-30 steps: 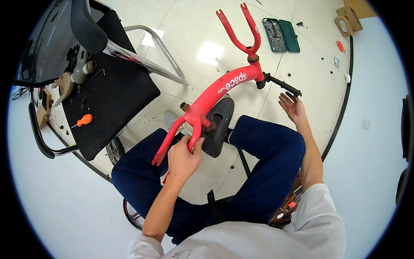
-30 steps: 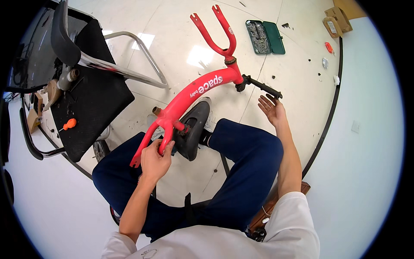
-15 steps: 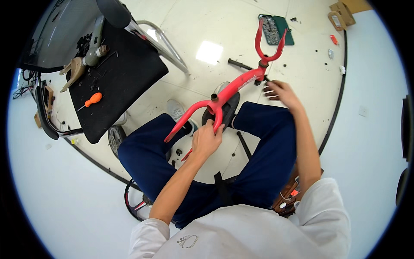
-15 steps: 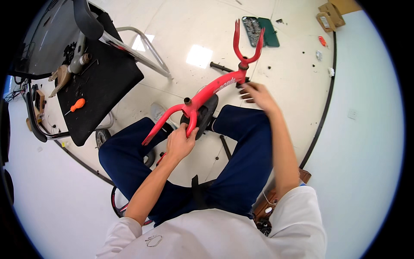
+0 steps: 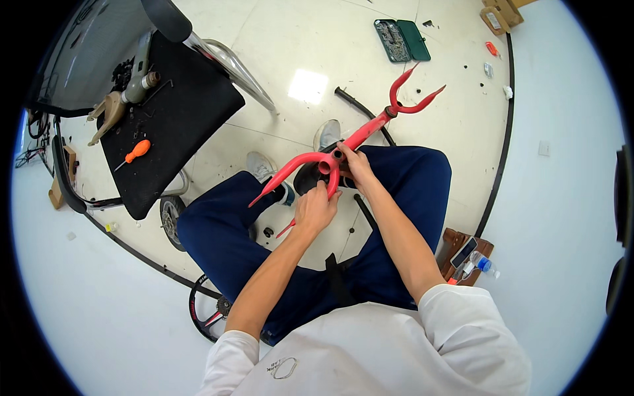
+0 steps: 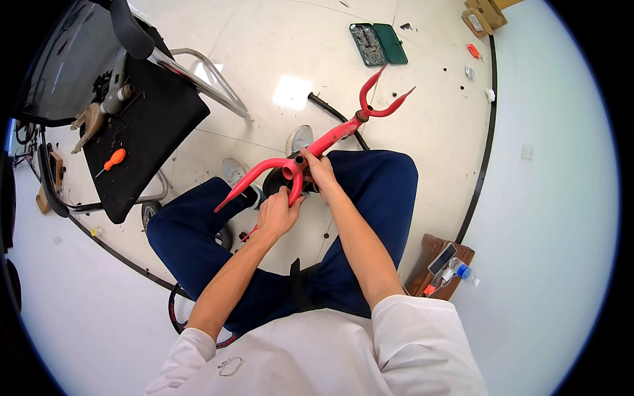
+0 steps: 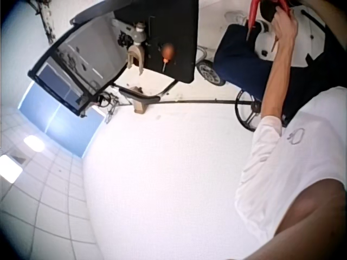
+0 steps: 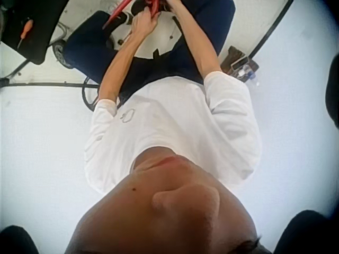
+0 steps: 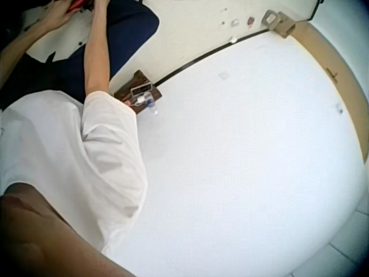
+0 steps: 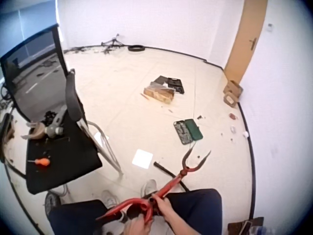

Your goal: The person assembles a red scooter frame by attaching the handlebar, inserting a metal rod, and tightening bolts with a screwdriver and wrench. They then attach a wheel to the frame.

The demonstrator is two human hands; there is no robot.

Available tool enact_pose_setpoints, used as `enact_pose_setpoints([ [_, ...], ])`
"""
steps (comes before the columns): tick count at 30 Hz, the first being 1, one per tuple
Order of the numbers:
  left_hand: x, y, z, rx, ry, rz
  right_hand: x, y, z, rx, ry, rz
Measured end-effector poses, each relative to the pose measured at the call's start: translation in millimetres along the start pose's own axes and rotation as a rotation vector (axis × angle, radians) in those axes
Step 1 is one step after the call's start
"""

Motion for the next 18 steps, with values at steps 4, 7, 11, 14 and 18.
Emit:
enact_pose_setpoints([
  [4, 6, -3, 1, -0.020, -0.061, 0.018, -4, 2, 5, -0.002, 0.031, -0.016],
  [7, 7, -4, -17, -0.144, -0.052, 0.120, -9, 6, 2, -0.015, 0.058, -0.028],
  [11, 28, 26, -72, -0.657, 0.249, 0.206, -19, 8, 3, -0.071, 0.048, 0.000],
  [14, 82, 43, -73, -0.228, 0.294, -0.129, -23, 0, 8, -0.053, 0.061, 0.043],
  [18, 95, 35, -42, 0.313, -0.213, -0.413, -27, -2, 1, -0.045, 0.044, 0.037],
])
Point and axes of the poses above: each hand's wrist, its own y-axis towards the middle knuckle, its own z-axis out of the palm, x = y × z, the point moved 3 cm from there along y, towards the middle knuckle, and after that the axes turned 2 degrees about -z, right-handed, at the moved point
